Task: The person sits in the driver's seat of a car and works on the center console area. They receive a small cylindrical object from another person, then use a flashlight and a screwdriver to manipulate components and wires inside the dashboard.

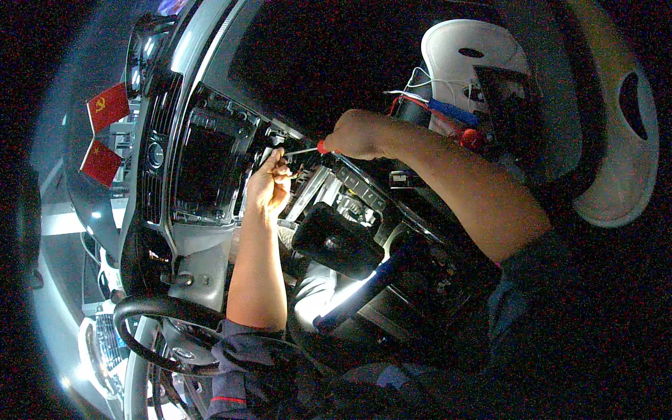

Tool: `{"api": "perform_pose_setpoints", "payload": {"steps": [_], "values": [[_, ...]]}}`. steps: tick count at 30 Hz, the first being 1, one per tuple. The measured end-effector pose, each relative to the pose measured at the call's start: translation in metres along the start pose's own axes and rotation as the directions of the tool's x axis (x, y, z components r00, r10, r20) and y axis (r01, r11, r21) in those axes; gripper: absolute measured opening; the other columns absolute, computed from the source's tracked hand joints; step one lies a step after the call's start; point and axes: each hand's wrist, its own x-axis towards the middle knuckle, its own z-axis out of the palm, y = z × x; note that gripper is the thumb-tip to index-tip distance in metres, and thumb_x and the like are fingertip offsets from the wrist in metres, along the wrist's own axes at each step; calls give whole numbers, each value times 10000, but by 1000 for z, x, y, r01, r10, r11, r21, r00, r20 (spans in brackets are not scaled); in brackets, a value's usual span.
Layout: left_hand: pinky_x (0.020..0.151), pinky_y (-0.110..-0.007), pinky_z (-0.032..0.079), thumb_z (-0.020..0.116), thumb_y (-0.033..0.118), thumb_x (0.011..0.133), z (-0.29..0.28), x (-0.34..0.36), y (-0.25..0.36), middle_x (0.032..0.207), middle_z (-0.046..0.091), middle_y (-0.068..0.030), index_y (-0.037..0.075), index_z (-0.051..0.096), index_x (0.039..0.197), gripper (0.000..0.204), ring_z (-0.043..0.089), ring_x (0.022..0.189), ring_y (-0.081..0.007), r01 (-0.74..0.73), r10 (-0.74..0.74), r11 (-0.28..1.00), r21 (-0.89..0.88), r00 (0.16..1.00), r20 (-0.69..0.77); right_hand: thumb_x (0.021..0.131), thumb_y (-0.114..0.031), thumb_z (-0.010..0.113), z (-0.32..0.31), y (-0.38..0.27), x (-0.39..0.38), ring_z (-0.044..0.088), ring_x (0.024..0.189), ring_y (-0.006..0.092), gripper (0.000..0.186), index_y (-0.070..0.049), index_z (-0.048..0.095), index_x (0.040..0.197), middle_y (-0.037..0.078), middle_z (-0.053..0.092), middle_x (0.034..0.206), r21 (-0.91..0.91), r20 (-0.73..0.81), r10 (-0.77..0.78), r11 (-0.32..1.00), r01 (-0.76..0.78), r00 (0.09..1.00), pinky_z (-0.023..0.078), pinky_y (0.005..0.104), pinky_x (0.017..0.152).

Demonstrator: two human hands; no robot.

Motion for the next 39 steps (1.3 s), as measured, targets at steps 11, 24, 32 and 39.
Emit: {"api": "perform_pose_setpoints", "payload": {"steps": [11, 24, 32, 39], "values": [[608, -198, 617, 608, 73, 1007, 11, 9, 1, 858, 680, -100, -13, 621, 996, 88, 682, 708, -149, 33, -41, 996, -83, 995, -92, 898, -487, 650, -1, 5, 3, 629, 660, 267, 494, -10, 749, 820, 172, 683, 739, -55, -12, -71, 996, 70, 997, 497, 429, 666], [453, -196, 545, 601, 221, 1028, 3, 19, 6, 688, 644, -45, 63, 594, 845, 242, 607, 519, -119, 221, -219, 967, -125, 975, 32, 912, -517, 608, 2, 10, 4, 659, 754, 312, 556, 18, 745, 845, 220, 694, 802, -132, 1, -104, 986, 104, 995, 510, 466, 735], [494, -221, 592, 615, 232, 1022, -1, 25, 6, 739, 678, -84, 56, 598, 887, 223, 660, 584, -146, 246, -237, 961, -129, 968, 80, 920, -513, 582, 1, 13, 7, 660, 739, 333, 564, 23, 742, 851, 235, 696, 818, -171, -27, -171, 972, 164, 985, 516, 467, 736], [470, -221, 584, 617, 220, 1018, 2, 25, 4, 716, 675, -84, 60, 601, 889, 206, 654, 551, -149, 209, -206, 970, -125, 978, 35, 907, -489, 588, 0, 10, 4, 674, 750, 349, 533, 17, 746, 856, 238, 705, 834, -198, -13, -164, 967, 158, 986, 522, 468, 739]]}}
